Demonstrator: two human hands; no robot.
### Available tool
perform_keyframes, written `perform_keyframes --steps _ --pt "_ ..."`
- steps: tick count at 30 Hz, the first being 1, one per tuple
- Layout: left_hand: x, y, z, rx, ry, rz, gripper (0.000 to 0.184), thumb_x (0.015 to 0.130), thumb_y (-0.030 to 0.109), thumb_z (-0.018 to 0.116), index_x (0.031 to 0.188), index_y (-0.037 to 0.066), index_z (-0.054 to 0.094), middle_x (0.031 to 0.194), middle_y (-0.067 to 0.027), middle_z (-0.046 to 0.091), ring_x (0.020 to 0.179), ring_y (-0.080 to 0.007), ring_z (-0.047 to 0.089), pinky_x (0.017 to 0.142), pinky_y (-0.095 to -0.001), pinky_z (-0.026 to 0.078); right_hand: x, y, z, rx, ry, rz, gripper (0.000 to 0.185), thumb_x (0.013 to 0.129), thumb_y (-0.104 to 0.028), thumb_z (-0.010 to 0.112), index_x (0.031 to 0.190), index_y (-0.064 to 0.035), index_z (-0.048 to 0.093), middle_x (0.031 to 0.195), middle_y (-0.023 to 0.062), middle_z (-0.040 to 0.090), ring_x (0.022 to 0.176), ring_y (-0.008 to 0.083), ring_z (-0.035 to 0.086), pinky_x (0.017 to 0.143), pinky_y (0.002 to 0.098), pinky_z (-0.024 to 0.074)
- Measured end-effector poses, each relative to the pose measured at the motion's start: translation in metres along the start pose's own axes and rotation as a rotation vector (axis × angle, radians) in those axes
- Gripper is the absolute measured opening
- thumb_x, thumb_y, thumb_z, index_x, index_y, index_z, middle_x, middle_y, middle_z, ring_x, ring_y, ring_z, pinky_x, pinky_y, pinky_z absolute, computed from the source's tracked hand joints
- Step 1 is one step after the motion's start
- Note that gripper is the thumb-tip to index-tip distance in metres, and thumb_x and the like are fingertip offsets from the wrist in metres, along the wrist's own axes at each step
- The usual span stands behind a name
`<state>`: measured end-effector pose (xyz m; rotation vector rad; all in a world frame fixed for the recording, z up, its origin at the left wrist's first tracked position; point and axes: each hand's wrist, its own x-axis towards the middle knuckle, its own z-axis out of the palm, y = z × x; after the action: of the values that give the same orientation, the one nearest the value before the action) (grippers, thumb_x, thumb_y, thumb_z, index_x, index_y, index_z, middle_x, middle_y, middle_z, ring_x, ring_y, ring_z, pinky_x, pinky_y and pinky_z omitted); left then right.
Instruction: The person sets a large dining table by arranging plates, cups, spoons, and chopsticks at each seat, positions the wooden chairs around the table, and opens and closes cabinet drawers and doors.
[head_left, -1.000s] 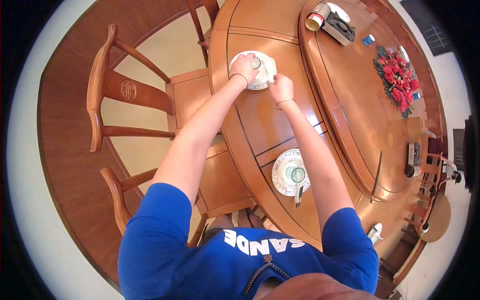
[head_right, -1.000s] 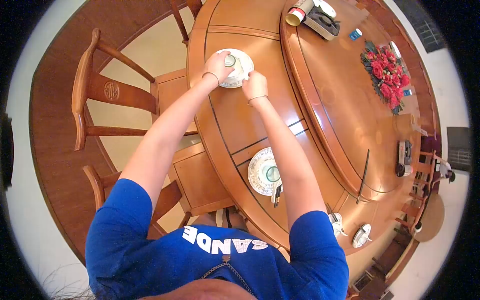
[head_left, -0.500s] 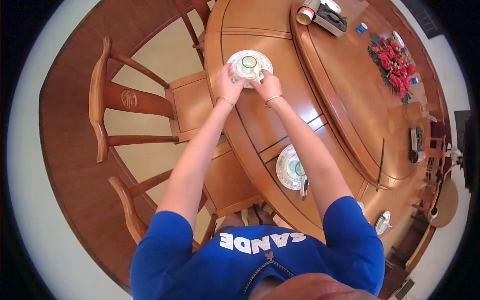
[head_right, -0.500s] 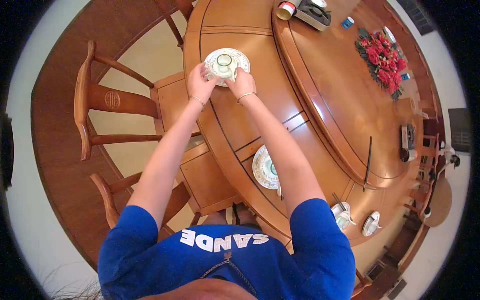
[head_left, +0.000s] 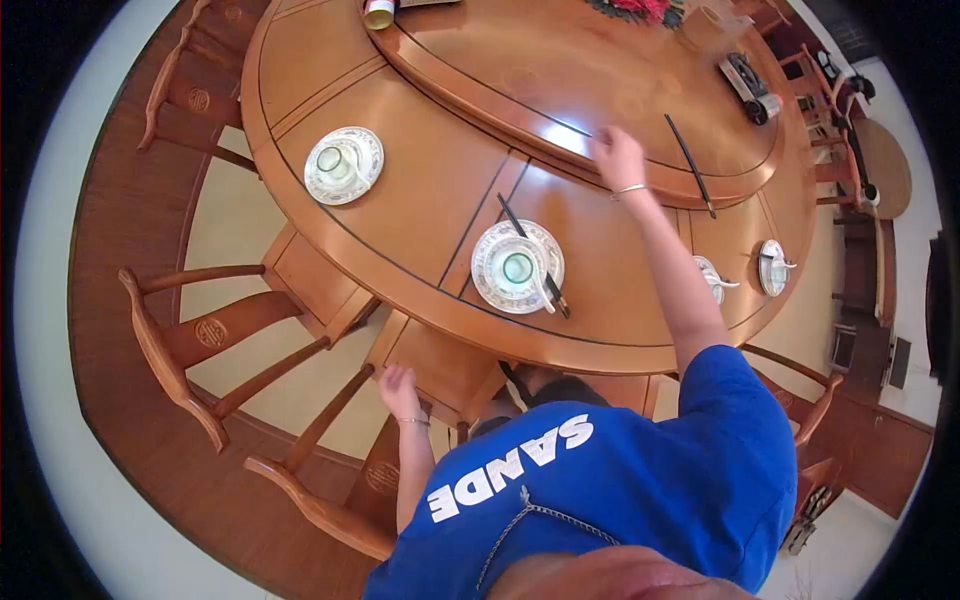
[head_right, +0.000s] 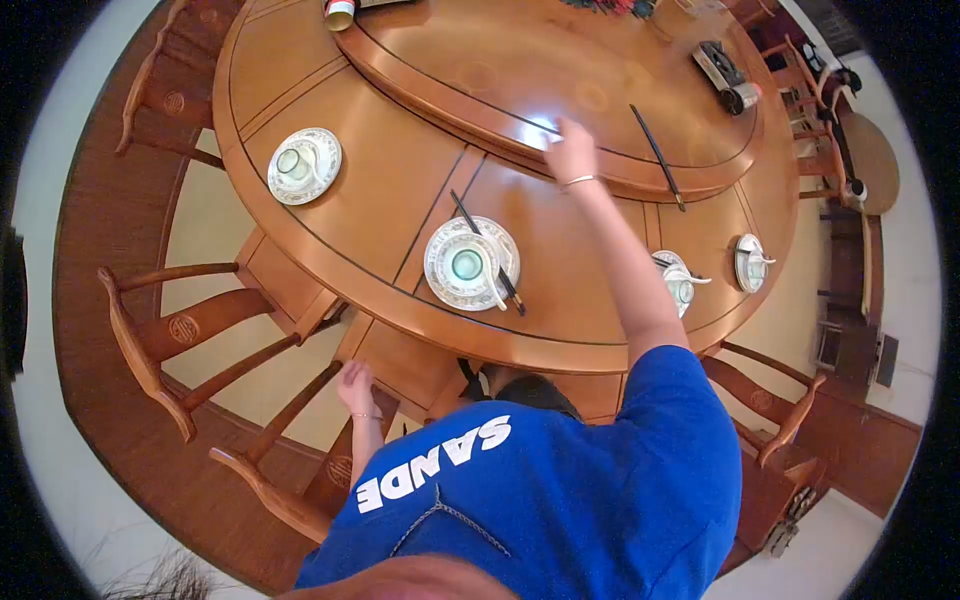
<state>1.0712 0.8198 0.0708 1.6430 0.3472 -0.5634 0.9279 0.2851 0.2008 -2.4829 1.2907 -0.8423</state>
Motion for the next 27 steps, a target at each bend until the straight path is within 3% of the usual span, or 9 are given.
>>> perform_keyframes --steps 3,6,8,10,12,18,22,25,27 --pt "-0.022 -0.016 -0.024 0.108 -0.015 -0.207 0.037 0.078 0.000 0.067 0.113 -0.001 0.053 0.107 -0.0118 0.058 0.093 -0.0185 0.058 0.076 -0.0279 0.052 0.013 0.097 -0.071 -0.376 0.068 0.158 0.027 0.078 -0.023 0.060 0.080 0.0037 0.063 0.088 0.0268 0.062 0.085 0.0420 0.060 0.076 0.0484 0.0476" --pt "-0.033 -0.023 -0.022 0.127 0.009 -0.280 0.037 0.078 0.000 0.067 0.112 -0.001 0.053 0.104 -0.0107 0.059 0.087 -0.0169 0.059 0.072 -0.0264 0.051 0.000 0.209 -0.084 -0.618 0.029 0.372 0.030 0.078 -0.026 0.065 0.084 0.0044 0.064 0.091 0.0262 0.064 0.086 0.0420 0.062 0.080 0.0459 0.0498" --pt "-0.030 -0.024 -0.032 0.151 -0.027 -0.229 0.036 0.077 0.000 0.068 0.111 0.000 0.055 0.101 -0.0099 0.060 0.084 -0.0159 0.060 0.069 -0.0260 0.051 -0.010 0.236 -0.097 -0.531 -0.215 0.609 0.035 0.077 -0.028 0.068 0.090 0.0042 0.066 0.097 0.0274 0.064 0.093 0.0403 0.062 0.083 0.0450 0.0497" --pt "-0.028 -0.017 -0.033 0.141 -0.011 -0.198 0.034 0.078 0.002 0.068 0.110 0.000 0.056 0.100 -0.0091 0.062 0.086 -0.0154 0.060 0.070 -0.0256 0.051 -0.021 0.266 -0.097 -0.512 -0.410 0.600 0.034 0.078 -0.027 0.067 0.093 0.0029 0.067 0.100 0.0278 0.063 0.095 0.0395 0.063 0.083 0.0448 0.0500" --pt "-0.027 -0.007 -0.019 0.083 0.012 -0.160 0.031 0.079 0.003 0.068 0.108 0.000 0.057 0.101 -0.0086 0.062 0.087 -0.0153 0.060 0.073 -0.0261 0.051 -0.019 0.280 -0.065 -0.560 -0.328 0.433 0.031 0.078 -0.026 0.066 0.090 0.0029 0.067 0.096 0.0280 0.064 0.093 0.0401 0.063 0.082 0.0452 0.0504" --pt "-0.041 0.006 -0.026 0.148 0.041 -0.079 0.029 0.080 0.002 0.066 0.108 -0.002 0.057 0.101 -0.0096 0.062 0.089 -0.0171 0.061 0.077 -0.0279 0.052 -0.022 0.214 -0.066 -0.588 -0.357 0.382 0.032 0.073 -0.026 0.067 0.085 0.0034 0.068 0.091 0.0271 0.065 0.087 0.0395 0.065 0.079 0.0446 0.0509" --pt "-0.050 -0.009 -0.024 0.133 0.068 -0.126 0.031 0.080 0.004 0.066 0.109 -0.003 0.057 0.103 -0.0109 0.063 0.086 -0.0175 0.062 0.075 -0.0291 0.053 0.002 0.187 -0.027 -0.493 -0.243 0.330 0.045 0.067 -0.037 0.072 0.077 0.0072 0.067 0.081 0.0292 0.064 0.081 0.0398 0.065 0.075 0.0442 0.0510" --pt "-0.058 -0.019 -0.031 0.106 0.087 -0.097 0.029 0.079 0.003 0.066 0.107 -0.003 0.059 0.100 -0.0112 0.063 0.084 -0.0170 0.062 0.072 -0.0282 0.053 0.013 0.137 0.009 -0.278 -0.152 0.258 0.051 0.064 -0.040 0.071 0.069 0.0100 0.064 0.069 0.0287 0.061 0.071 0.0404 0.065 0.069 0.0452 0.0495" --pt "-0.066 -0.017 -0.032 0.084 0.094 -0.098 0.027 0.078 0.002 0.066 0.104 -0.003 0.061 0.096 -0.0105 0.065 0.084 -0.0163 0.062 0.069 -0.0271 0.051 0.021 0.062 0.026 0.036 -0.310 0.352 0.046 0.068 -0.038 0.069 0.066 0.0074 0.064 0.065 0.0269 0.061 0.062 0.0401 0.062 0.065 0.0436 0.0498"
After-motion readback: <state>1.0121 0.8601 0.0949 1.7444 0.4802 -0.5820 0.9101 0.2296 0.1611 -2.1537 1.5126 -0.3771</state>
